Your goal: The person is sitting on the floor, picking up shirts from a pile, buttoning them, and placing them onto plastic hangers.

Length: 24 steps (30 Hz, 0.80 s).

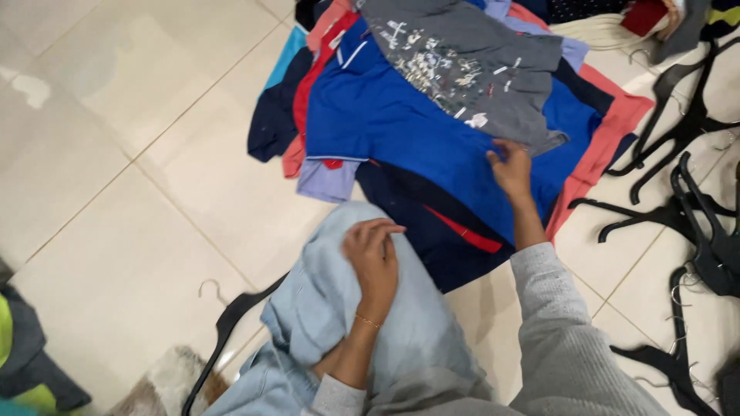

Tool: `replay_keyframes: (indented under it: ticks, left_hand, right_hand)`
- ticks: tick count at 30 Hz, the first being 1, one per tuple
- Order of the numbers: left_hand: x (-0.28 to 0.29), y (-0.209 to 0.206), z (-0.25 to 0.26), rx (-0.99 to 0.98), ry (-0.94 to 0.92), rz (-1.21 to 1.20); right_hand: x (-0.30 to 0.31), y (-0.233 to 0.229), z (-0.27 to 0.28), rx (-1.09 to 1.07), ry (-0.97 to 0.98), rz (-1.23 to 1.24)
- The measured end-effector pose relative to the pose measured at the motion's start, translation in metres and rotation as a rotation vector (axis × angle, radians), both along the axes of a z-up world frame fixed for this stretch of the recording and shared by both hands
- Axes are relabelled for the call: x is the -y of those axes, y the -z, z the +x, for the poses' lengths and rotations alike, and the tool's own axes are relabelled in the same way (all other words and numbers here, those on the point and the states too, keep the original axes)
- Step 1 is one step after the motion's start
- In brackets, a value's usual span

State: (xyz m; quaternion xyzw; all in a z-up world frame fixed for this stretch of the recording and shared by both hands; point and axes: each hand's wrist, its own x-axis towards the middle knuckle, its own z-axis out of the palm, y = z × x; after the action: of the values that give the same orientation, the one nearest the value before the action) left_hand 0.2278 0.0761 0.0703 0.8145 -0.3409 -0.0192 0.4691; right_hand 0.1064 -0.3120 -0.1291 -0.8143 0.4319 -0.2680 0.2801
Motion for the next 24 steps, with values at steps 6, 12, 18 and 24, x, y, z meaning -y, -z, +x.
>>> replay_keyframes:
  ticks: [6,12,18,24]
  left_hand:
    - [0.099,0.033,-0.036,-0.317,0.503,-0.051]
    - [0.184,0.072,-0.046,-0.544,0.623,0.078]
    - [0.202,0.179,-0.034,-0.79,0.542,-0.006]
    - [0.204,0.167,-0.012,-1.341,0.336,-0.27]
  right_hand:
    - [0.055,-0.019,-0.021,0.054,0.204,-0.168]
    - [0.129,0.051,-0.022,0.101,0.493,0.211]
    - [0.098,-0.008,-0.015,-0.068,0.248,0.06]
    - [-0.003,-0.097,-0.024,0.225,0.018,0.247]
